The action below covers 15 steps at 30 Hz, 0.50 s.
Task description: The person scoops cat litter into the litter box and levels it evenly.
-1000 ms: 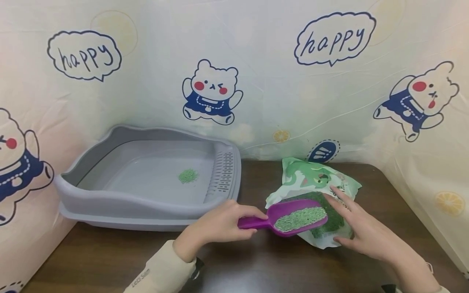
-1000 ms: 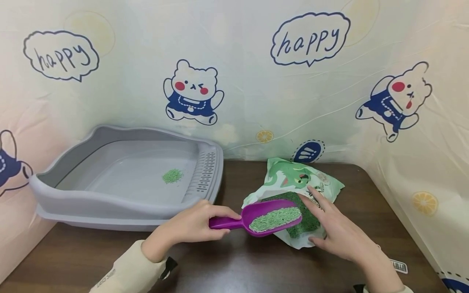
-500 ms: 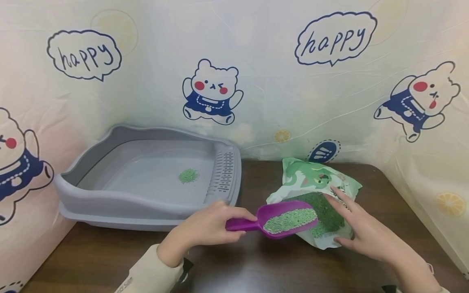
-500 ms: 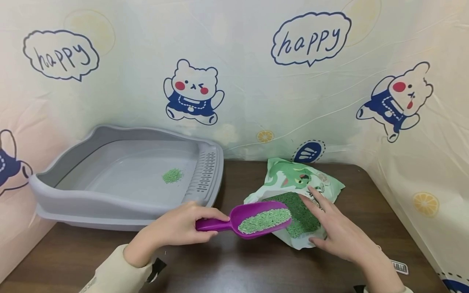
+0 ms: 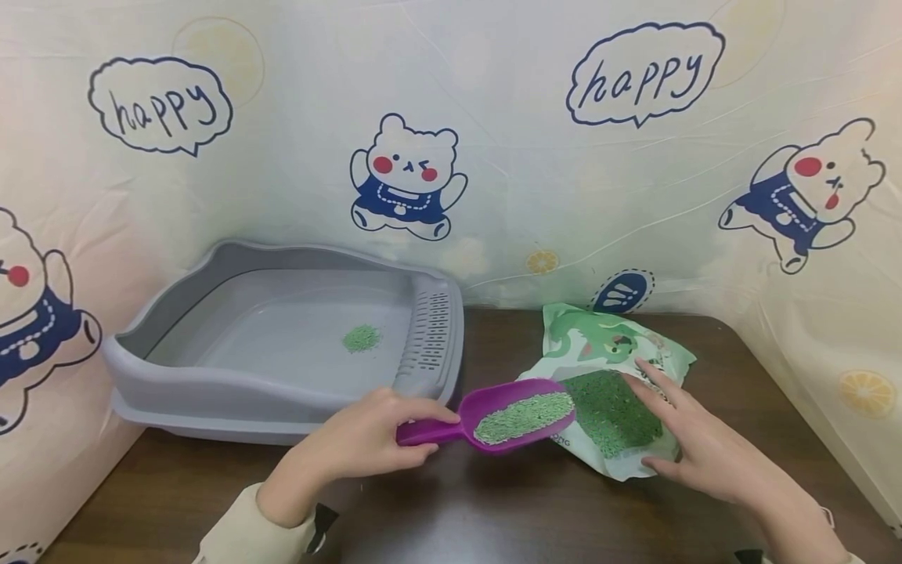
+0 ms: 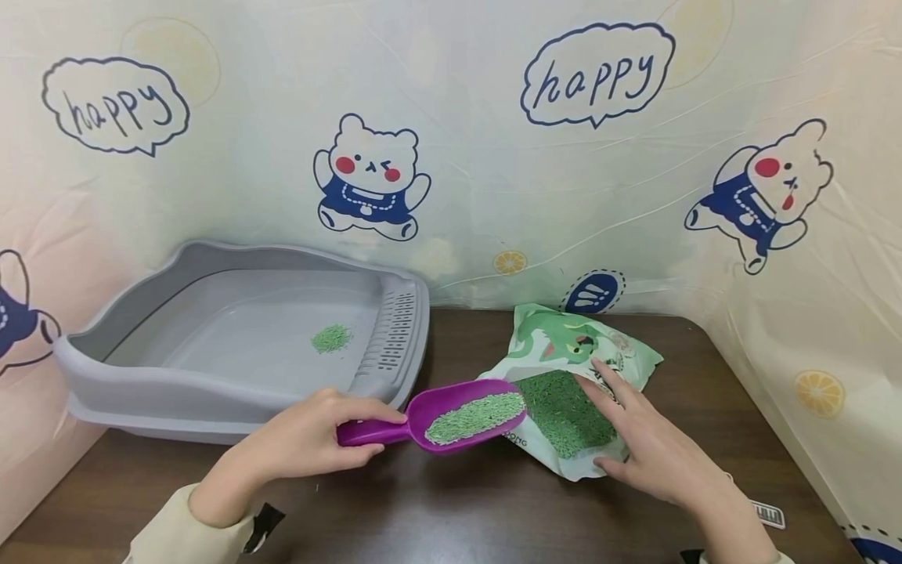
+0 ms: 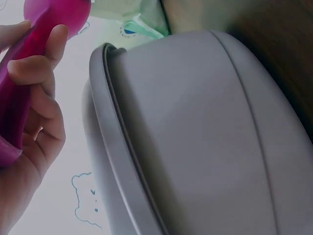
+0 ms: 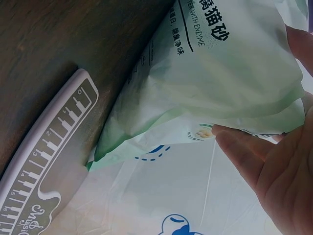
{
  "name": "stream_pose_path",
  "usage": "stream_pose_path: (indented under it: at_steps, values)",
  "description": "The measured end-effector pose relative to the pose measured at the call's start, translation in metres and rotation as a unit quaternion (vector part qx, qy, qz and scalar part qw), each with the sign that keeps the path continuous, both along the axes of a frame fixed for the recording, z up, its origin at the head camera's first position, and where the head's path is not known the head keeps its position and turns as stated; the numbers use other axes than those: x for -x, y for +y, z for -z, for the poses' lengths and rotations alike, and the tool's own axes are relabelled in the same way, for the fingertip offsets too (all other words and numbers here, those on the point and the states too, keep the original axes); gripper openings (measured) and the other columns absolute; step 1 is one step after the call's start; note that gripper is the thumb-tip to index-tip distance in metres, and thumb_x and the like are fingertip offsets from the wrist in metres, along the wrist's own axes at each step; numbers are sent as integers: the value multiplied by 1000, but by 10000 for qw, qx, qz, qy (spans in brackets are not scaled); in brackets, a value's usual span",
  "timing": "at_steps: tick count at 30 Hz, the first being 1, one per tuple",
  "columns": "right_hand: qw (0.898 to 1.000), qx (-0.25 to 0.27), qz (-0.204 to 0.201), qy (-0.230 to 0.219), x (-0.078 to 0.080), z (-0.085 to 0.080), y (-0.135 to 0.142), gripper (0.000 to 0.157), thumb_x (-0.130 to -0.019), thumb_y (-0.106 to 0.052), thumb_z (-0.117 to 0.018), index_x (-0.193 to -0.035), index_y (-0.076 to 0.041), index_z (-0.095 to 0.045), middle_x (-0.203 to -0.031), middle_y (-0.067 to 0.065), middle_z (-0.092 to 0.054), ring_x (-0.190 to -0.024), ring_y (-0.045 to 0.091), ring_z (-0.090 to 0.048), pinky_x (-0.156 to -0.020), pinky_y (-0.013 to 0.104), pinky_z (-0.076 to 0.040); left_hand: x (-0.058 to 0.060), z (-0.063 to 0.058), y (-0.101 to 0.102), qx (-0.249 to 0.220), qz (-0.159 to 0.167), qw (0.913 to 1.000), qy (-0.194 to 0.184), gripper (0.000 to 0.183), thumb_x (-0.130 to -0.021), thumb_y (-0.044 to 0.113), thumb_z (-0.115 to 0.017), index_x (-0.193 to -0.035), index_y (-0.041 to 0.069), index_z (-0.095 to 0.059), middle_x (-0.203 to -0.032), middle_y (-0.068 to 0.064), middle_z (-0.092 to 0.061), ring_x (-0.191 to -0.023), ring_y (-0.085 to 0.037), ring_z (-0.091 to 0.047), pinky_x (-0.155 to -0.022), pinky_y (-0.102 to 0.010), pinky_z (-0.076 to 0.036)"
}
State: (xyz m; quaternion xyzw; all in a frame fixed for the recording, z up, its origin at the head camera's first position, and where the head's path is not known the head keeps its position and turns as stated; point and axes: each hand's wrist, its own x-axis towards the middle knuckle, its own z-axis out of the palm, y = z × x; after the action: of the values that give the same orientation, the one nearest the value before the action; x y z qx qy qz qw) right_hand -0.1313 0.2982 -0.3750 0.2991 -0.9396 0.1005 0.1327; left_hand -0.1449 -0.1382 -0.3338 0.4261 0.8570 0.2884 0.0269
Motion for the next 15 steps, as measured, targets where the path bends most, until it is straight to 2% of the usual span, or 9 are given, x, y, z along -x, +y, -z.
stream_pose_path:
  at_steps: [11,15]
  values:
    - [10000,0,26,23,-1,1,0,114,-62,-21,-92,-157,-17,-30,-166,9,-18,-125,35,-48,-75,28,-52,-8,-10,-18,34,-318,9995,-8,33,-89,17,-73,-120,26,-70,-81,10,-70,-56,5,-47,-49,-17,-43]
    - [10000,-37,49,12,-1,1,0,113,-62,-22,-92,-157,-18,-30,-166,9,-18,-125,35,-48,-76,29,-53,-9,-11,-25,18,-409,9989,215,33,-87,16,-74,-119,26,-70,-85,9,-72,-57,6,-46,-49,-16,-42]
